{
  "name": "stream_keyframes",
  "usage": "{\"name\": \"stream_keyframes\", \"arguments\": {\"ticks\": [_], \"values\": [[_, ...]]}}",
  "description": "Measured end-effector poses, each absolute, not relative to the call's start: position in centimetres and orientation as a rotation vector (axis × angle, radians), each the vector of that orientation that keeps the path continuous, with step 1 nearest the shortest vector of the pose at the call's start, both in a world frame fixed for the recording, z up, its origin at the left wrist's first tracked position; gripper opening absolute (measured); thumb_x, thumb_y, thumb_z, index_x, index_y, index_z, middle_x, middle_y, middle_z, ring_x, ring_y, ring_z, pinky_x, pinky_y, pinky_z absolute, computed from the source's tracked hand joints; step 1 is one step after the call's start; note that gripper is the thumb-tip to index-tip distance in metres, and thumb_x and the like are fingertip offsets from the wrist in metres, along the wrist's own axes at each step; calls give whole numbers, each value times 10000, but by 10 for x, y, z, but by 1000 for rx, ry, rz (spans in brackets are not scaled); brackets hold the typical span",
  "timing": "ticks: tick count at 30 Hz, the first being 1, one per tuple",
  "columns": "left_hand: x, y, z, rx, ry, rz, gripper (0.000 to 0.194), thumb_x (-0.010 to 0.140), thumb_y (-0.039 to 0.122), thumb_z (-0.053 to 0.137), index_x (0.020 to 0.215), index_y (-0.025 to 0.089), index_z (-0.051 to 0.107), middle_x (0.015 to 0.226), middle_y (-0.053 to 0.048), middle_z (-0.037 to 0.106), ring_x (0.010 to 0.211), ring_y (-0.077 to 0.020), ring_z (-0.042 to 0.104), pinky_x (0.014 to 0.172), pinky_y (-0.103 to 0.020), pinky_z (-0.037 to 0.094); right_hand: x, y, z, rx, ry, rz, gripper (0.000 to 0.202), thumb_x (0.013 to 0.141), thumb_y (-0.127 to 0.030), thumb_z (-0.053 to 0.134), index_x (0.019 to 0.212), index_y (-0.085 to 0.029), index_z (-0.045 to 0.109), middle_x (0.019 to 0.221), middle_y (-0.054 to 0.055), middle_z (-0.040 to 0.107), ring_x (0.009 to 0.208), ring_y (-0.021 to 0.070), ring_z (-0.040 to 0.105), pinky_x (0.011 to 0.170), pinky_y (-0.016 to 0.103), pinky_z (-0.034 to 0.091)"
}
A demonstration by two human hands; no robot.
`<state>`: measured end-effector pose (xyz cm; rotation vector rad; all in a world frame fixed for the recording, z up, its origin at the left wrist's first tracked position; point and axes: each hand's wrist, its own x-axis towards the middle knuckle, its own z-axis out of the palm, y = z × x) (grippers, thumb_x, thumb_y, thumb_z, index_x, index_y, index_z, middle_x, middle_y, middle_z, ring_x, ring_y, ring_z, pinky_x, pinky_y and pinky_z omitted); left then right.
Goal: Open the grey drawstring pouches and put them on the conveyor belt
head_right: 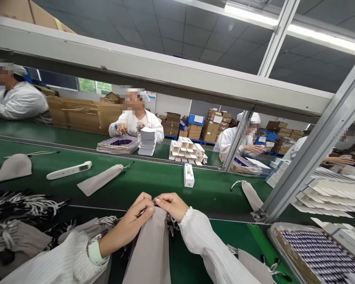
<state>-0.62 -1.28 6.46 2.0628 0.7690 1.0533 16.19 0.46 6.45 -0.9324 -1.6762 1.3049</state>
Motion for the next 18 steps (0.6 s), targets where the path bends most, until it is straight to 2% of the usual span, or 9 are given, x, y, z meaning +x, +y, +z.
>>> {"name": "stream_keyframes", "arguments": {"ticks": [2, 4, 6, 9, 11, 12, 15, 18], "values": [[-6, -10, 65, 2059, 808, 1070, 247, 858, 330, 322, 720, 186, 468, 812, -7, 385, 761, -123, 435, 716, -229, 370, 159, 1, 65, -1051, -1758, 1346, 497, 754, -566, 347, 603, -133, 538, 579, 13, 541, 505, 97, 494, 491, 227, 392], [-7, -6, 68, 2063, 856, 1091, 256, 851, 345, 323, 726, 187, 481, 804, -5, 396, 736, -124, 440, 672, -225, 376, 155, -3, 66, -1190, -1789, 1288, 563, 769, -600, 232, 594, -143, 511, 477, -12, 465, 379, 75, 405, 378, 206, 309], [-11, -4, 73, 2094, 916, 1055, 264, 842, 361, 324, 734, 192, 495, 813, -5, 411, 706, -122, 445, 628, -219, 378, 156, -6, 67, -1273, -1807, 933, 480, 793, -556, 251, 656, -163, 492, 463, -31, 426, 371, 73, 372, 372, 201, 274], [-23, -8, 86, 2168, 1055, 827, 208, 815, 374, 363, 842, 222, 503, 811, 8, 430, 610, -108, 439, 552, -209, 362, 168, -4, 65, -1308, -1791, 159, 294, 814, -430, 342, 725, -184, 476, 480, -31, 434, 421, 87, 399, 444, 212, 300], [-33, -16, 99, 2184, 1110, 633, 204, 794, 383, 389, 875, 223, 486, 735, 26, 439, 560, -105, 417, 499, -197, 326, 185, 5, 59, -1365, -1751, -184, 282, 804, -407, 356, 694, -181, 484, 473, -9, 459, 416, 100, 418, 451, 223, 303], [-36, -20, 105, 2180, 1094, 543, 208, 790, 390, 390, 829, 209, 483, 678, 35, 430, 547, -105, 403, 481, -191, 303, 195, 10, 55, -1398, -1706, -283, 291, 799, -408, 353, 686, -177, 490, 481, 6, 480, 412, 108, 429, 447, 228, 304], [-39, -37, 123, 2092, 950, 380, 320, 812, 403, 332, 593, 174, 375, 541, 54, 331, 493, -89, 317, 439, -188, 229, 220, 27, 46, -1469, -1528, -312, 337, 796, -421, 300, 709, -162, 498, 518, 41, 526, 432, 132, 463, 456, 244, 326], [-31, -48, 129, 1891, 850, 443, 326, 828, 388, 316, 581, 176, 305, 533, 64, 237, 470, -75, 229, 427, -185, 193, 226, 32, 50, -1479, -1450, 110, 373, 781, -474, 283, 735, -164, 485, 456, 8, 494, 383, 111, 413, 418, 230, 318]]}}
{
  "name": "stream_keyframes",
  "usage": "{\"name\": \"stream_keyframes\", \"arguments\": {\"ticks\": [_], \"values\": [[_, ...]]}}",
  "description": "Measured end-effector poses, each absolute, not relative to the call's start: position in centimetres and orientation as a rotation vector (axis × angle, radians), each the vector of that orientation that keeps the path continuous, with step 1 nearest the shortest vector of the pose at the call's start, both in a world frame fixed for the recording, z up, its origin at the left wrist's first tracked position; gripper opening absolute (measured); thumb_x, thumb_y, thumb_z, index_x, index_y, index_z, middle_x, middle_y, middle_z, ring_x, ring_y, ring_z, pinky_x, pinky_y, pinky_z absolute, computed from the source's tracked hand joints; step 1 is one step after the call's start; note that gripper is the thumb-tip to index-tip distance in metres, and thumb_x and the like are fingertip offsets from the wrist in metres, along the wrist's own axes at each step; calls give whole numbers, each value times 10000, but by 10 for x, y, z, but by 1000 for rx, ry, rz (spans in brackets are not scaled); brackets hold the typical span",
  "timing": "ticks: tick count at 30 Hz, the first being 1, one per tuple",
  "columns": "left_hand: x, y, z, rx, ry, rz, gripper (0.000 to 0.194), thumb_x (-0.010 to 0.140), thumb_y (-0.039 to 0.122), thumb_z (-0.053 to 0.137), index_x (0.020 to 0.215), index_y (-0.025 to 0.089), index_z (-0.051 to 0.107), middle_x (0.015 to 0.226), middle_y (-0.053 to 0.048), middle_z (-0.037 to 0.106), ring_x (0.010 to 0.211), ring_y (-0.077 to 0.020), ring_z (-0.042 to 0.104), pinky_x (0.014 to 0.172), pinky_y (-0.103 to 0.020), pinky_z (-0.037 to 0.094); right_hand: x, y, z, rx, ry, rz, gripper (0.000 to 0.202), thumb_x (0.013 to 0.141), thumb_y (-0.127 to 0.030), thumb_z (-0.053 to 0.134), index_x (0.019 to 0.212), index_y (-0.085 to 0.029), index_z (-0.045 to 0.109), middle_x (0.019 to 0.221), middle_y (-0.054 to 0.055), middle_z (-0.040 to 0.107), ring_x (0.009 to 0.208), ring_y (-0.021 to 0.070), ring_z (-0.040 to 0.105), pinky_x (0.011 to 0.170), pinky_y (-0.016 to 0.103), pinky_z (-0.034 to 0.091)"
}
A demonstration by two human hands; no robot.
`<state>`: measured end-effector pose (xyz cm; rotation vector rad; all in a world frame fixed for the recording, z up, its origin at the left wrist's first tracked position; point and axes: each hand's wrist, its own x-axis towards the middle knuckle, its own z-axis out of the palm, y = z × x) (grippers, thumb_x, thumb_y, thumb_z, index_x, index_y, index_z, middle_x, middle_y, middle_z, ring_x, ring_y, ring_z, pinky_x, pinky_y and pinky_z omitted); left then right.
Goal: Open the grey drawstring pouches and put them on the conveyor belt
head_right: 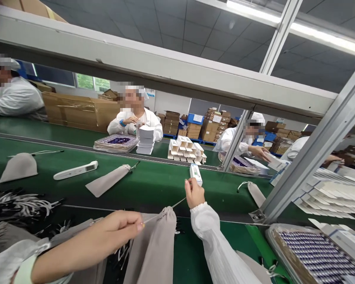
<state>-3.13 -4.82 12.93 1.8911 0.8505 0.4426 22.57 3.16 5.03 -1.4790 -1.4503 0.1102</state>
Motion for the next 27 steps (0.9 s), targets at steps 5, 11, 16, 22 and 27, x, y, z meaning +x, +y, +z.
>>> {"name": "stream_keyframes", "arguments": {"ticks": [5, 11, 16, 22, 27], "values": [[-18, -43, 116, 1574, 768, 851, 310, 845, 417, 303, 635, 189, 302, 560, 69, 205, 468, -70, 177, 413, -174, 182, 183, 2, 71, -995, -1592, 1445, 502, 685, -562, 437, 1023, -190, 449, 693, 11, 578, 324, 17, 234, 318, 161, 219], [-13, -35, 96, 1550, 709, 984, 308, 855, 390, 320, 629, 182, 334, 544, 67, 224, 461, -68, 208, 424, -173, 216, 137, -26, 69, -734, -1763, 1616, 496, 532, -209, 714, 975, -173, 494, 849, 2, 542, 795, 116, 506, 781, 279, 383], [-13, -39, 98, 1875, 700, 992, 214, 863, 321, 314, 776, 199, 467, 767, 4, 429, 725, -115, 433, 677, -209, 362, 157, -15, 73, -716, -1794, 1626, 315, 591, -212, 671, 862, -156, 522, 752, -16, 521, 701, 103, 509, 710, 264, 409], [-14, -32, 89, 2233, 897, 655, 349, 838, 278, 323, 1187, 293, 323, 1204, -32, 320, 1089, -194, 336, 892, -313, 315, 208, 11, 89, -1287, -1339, 369, 398, 685, -365, 544, 1023, -183, 439, 950, 58, 545, 875, 196, 521, 759, 316, 395], [-17, -18, 61, 2444, 990, 281, 347, 806, 188, 341, 1132, 271, 423, 1042, -31, 449, 991, -213, 411, 858, -379, 323, 242, 37, 51, -2074, -1411, 76, 569, 735, -408, 464, 1219, -175, 279, 912, 111, 585, 791, 269, 569, 669, 352, 398]]}}
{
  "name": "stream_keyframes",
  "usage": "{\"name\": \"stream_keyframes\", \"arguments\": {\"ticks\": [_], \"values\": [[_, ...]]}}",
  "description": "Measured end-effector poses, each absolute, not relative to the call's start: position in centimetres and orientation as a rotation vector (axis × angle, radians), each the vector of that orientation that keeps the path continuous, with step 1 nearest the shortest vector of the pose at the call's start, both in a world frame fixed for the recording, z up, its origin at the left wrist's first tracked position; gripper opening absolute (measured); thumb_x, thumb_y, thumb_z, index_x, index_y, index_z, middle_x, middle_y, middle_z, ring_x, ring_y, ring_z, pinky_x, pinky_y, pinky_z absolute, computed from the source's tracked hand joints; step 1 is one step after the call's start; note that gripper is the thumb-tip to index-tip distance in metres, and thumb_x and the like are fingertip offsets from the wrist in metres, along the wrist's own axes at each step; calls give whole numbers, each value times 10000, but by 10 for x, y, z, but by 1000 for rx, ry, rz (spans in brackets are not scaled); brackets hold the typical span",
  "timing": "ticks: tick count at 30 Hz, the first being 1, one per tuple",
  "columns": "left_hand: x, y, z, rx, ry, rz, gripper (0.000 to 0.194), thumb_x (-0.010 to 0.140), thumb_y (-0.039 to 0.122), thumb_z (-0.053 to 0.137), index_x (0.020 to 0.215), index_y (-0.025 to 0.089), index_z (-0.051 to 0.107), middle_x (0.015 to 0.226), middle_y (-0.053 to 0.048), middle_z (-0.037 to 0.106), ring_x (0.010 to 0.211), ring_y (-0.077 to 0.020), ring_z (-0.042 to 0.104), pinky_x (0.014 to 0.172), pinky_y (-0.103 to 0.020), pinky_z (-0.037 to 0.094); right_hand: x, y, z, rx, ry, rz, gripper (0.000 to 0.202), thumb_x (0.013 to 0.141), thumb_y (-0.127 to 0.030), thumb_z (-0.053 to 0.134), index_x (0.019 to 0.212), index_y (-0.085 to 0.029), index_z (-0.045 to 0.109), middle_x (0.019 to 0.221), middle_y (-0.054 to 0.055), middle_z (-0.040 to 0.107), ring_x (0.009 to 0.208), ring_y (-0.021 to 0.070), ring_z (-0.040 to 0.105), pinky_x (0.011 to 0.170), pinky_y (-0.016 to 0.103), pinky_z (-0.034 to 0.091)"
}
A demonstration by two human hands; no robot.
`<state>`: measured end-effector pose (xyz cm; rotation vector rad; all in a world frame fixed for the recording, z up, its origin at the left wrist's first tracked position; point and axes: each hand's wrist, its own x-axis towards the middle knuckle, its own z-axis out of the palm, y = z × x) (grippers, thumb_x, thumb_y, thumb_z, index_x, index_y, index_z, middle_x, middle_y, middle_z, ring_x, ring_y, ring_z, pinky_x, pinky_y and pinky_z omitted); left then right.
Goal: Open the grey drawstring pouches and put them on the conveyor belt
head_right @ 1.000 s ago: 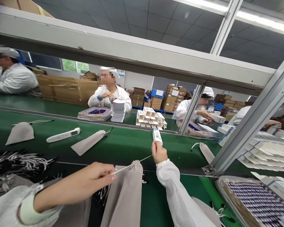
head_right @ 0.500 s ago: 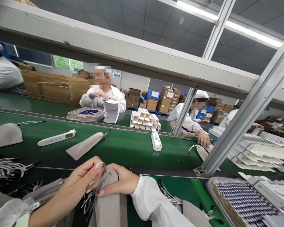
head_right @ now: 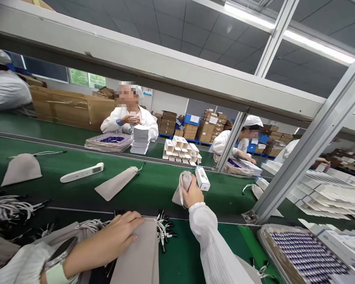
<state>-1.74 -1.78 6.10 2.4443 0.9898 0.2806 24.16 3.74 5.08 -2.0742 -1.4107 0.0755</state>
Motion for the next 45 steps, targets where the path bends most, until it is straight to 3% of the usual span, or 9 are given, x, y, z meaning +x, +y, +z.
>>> {"name": "stream_keyframes", "arguments": {"ticks": [9, 11, 15, 20, 25, 33, 36, 40, 45], "values": [[-14, -16, 50, 2761, 1168, 306, 269, 763, 62, 365, 919, 208, 529, 925, -33, 481, 852, -199, 433, 710, -327, 335, 250, 47, 14, -2347, -1654, 9, 444, 763, -291, 451, 1183, -165, 386, 1110, 167, 461, 991, 288, 459, 720, 365, 387], [-12, -18, 49, 2904, 1202, 301, 270, 752, 31, 365, 885, 187, 541, 891, -43, 494, 821, -205, 439, 684, -325, 324, 237, 41, 23, -2126, -1781, -84, 426, 757, -238, 449, 1175, -174, 394, 1141, 148, 440, 1007, 269, 440, 774, 374, 367], [-6, -20, 47, 3077, 1263, 257, 251, 717, -15, 388, 813, 142, 559, 813, -61, 523, 765, -212, 458, 647, -317, 316, 195, 21, 33, -1344, -2209, 211, 199, 749, -164, 411, 890, -197, 548, 823, 28, 574, 774, 143, 529, 713, 254, 403], [-3, -18, 48, 2945, 1449, 493, 274, 748, -23, 349, 706, 141, 564, 700, -65, 523, 721, -203, 486, 630, -299, 320, 160, 1, 24, -1051, -2355, 386, 157, 613, -247, 598, 750, -198, 540, 803, 12, 558, 757, 160, 504, 667, 256, 397], [-8, -12, 45, 2989, 1416, 496, 253, 728, -35, 373, 756, 142, 552, 739, -63, 544, 781, -221, 491, 660, -310, 328, 157, 2, 16, -1147, -2270, 475, 287, 660, -296, 594, 914, -205, 497, 869, 29, 543, 801, 168, 484, 672, 273, 389], [-11, -12, 48, 2964, 1345, 404, 137, 770, 103, 412, 791, 138, 543, 765, -73, 550, 759, -242, 489, 624, -340, 365, 166, 12, 10, -1173, -2310, 569, 229, 660, -355, 592, 571, -166, 496, 879, 40, 522, 786, 155, 493, 649, 262, 397], [-5, -20, 44, 3014, 1340, 429, 171, 743, 50, 413, 819, 131, 542, 777, -72, 544, 748, -229, 494, 625, -332, 376, 165, 5, 25, -1180, -2255, 595, 84, 619, -219, 603, 651, -172, 541, 920, 43, 510, 830, 163, 497, 702, 273, 395], [4, -28, 30, 3103, 1332, 513, 220, 735, 8, 401, 870, 111, 540, 827, -80, 553, 761, -212, 503, 638, -323, 393, 146, 6, 56, -1057, -2165, 787, 414, 584, -23, 436, 946, -213, 502, 971, 37, 508, 841, 140, 511, 617, 219, 401], [7, -25, 15, 3074, 1273, 603, 189, 780, 92, 432, 930, 112, 545, 888, -107, 577, 821, -233, 515, 647, -341, 408, 72, 63, 67, -1214, -2292, 609, 541, 675, -124, 444, 1176, -305, 347, 888, 0, 528, 671, 110, 519, 620, 239, 395]]}}
